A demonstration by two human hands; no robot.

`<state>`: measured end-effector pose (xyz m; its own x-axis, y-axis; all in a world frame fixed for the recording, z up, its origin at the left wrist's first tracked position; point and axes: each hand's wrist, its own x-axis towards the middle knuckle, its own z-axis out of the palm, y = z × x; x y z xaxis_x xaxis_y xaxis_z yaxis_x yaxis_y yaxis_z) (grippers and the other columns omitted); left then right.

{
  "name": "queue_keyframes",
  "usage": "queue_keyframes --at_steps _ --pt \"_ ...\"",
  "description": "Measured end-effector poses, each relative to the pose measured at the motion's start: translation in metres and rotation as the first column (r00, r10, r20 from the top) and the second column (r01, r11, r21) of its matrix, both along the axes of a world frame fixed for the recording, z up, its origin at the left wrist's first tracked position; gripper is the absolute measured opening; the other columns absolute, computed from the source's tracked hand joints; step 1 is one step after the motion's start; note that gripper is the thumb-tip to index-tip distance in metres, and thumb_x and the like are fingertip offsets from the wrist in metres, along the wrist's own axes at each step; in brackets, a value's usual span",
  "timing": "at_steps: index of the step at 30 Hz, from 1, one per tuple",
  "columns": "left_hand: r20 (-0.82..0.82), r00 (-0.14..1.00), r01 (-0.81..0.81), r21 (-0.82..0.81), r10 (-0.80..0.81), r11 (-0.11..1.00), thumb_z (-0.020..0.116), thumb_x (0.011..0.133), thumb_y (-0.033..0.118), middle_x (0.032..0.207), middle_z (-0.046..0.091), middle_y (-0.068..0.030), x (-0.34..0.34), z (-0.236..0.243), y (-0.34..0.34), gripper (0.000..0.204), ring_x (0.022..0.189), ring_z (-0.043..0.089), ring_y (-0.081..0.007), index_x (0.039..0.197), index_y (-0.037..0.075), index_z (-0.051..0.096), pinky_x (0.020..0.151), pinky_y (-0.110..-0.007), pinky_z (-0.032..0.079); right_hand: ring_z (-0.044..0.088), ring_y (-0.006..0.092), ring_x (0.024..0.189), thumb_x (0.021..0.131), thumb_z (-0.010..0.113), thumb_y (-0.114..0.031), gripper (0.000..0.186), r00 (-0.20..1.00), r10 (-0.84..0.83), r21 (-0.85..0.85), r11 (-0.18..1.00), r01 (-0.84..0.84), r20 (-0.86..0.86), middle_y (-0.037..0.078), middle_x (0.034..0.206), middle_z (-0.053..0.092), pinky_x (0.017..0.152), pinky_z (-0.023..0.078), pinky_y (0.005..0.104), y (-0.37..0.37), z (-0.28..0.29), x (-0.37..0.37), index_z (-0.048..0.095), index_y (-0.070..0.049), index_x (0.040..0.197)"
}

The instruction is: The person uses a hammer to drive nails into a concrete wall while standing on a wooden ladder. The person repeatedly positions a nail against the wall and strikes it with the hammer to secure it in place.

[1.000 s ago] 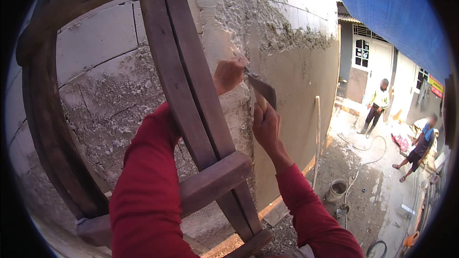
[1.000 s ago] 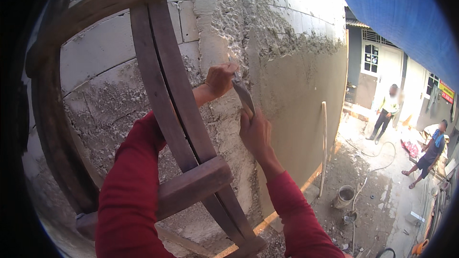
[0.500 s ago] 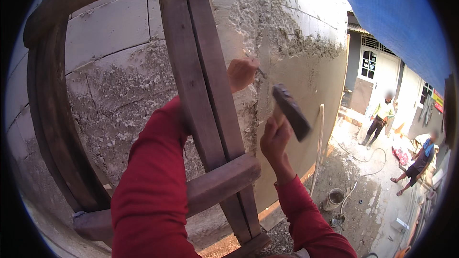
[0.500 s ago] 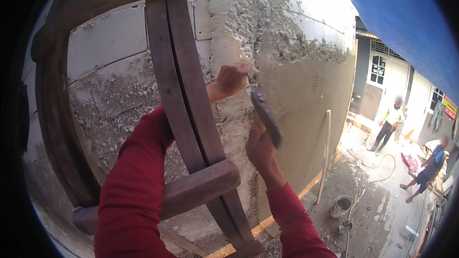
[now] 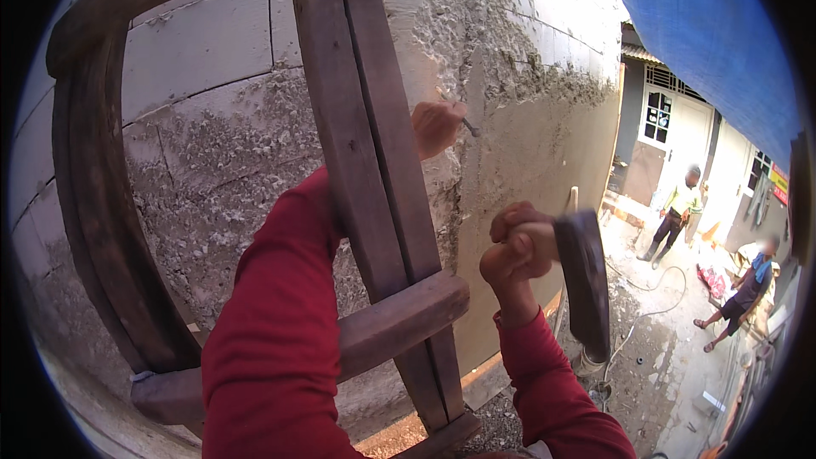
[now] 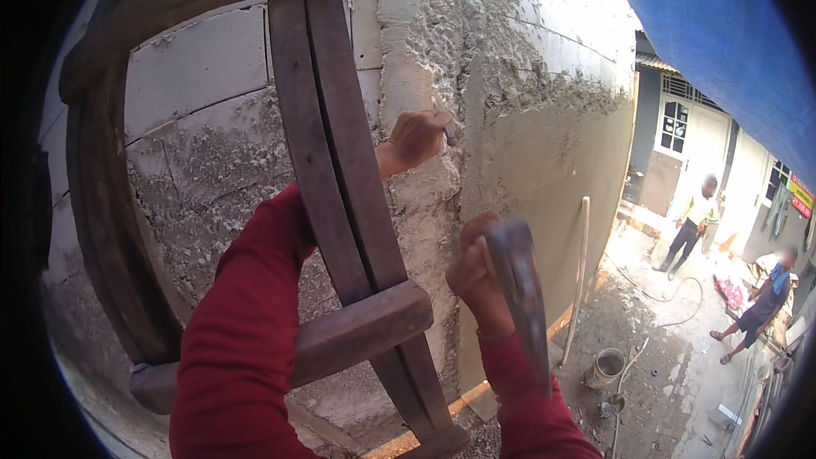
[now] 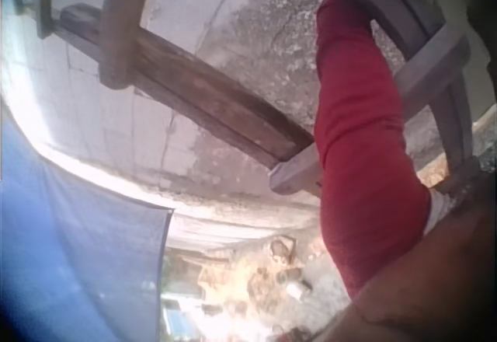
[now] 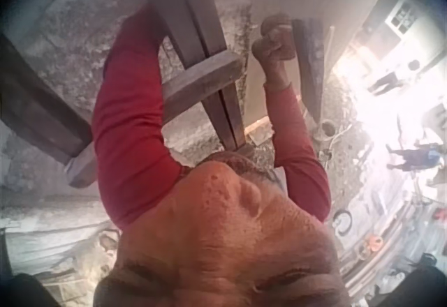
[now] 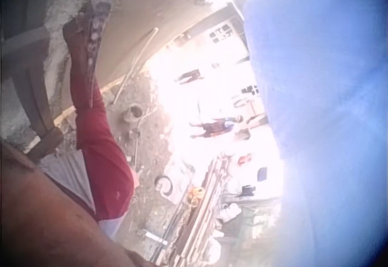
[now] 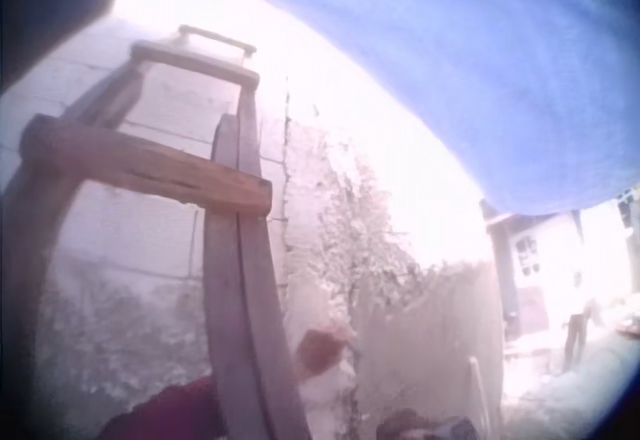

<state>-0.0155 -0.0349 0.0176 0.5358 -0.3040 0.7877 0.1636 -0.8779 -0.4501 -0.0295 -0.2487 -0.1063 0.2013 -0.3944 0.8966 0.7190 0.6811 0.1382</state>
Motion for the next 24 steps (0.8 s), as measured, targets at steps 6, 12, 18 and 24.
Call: queue_keyframes --at_steps 6,12,18,24 --pt "-0.008 0.999 -0.033 0.036 0.034 0.999 0.061 0.075 -0.002 0.082 0.069 -0.0143 -0.001 -0.017 0.001 0.016 0.082 0.071 -0.0317 0.089 0.005 0.062 0.070 -0.043 0.057 0.067 0.0383 0.073 0.097 0.060 -0.021 0.028 0.838 -0.521 -0.865 0.483 0.132 -0.163 0.030 0.094 0.065 0.063 0.051 0.0443 0.012 -0.021 0.024 0.064 0.007 0.101" --pt "-0.015 1.000 0.016 0.044 -0.016 0.999 0.062 0.074 -0.002 0.082 0.067 -0.0141 0.004 -0.006 0.007 0.014 0.080 0.070 -0.0330 0.086 0.004 0.058 0.067 -0.044 0.055 0.044 0.0101 0.045 0.104 0.051 -0.030 0.037 0.971 -0.182 -0.056 0.983 0.175 -0.156 -0.001 0.062 0.050 0.043 0.033 0.0286 0.013 -0.019 0.013 0.055 -0.002 0.080" --pt "0.015 0.993 0.116 0.094 -0.118 0.989 0.061 0.074 -0.003 0.082 0.067 -0.0126 0.005 -0.011 -0.002 0.016 0.076 0.070 -0.0326 0.087 0.005 0.058 0.065 -0.043 0.055 0.042 0.0081 0.042 0.105 0.045 -0.029 0.046 0.927 -0.289 -0.306 0.929 0.210 -0.241 -0.002 0.051 0.044 0.042 0.030 0.0257 0.002 -0.043 0.028 0.047 -0.007 0.065" --pt "0.046 0.995 0.084 0.062 -0.087 0.995 0.061 0.074 -0.004 0.080 0.067 -0.0133 0.009 -0.006 0.006 0.020 0.077 0.070 -0.0325 0.090 0.006 0.061 0.064 -0.042 0.055 0.042 0.0079 0.042 0.105 0.045 -0.028 0.045 0.925 -0.268 -0.352 0.922 0.164 -0.271 -0.002 0.049 0.042 0.042 0.029 0.0264 -0.013 -0.041 0.027 0.049 -0.007 0.066"
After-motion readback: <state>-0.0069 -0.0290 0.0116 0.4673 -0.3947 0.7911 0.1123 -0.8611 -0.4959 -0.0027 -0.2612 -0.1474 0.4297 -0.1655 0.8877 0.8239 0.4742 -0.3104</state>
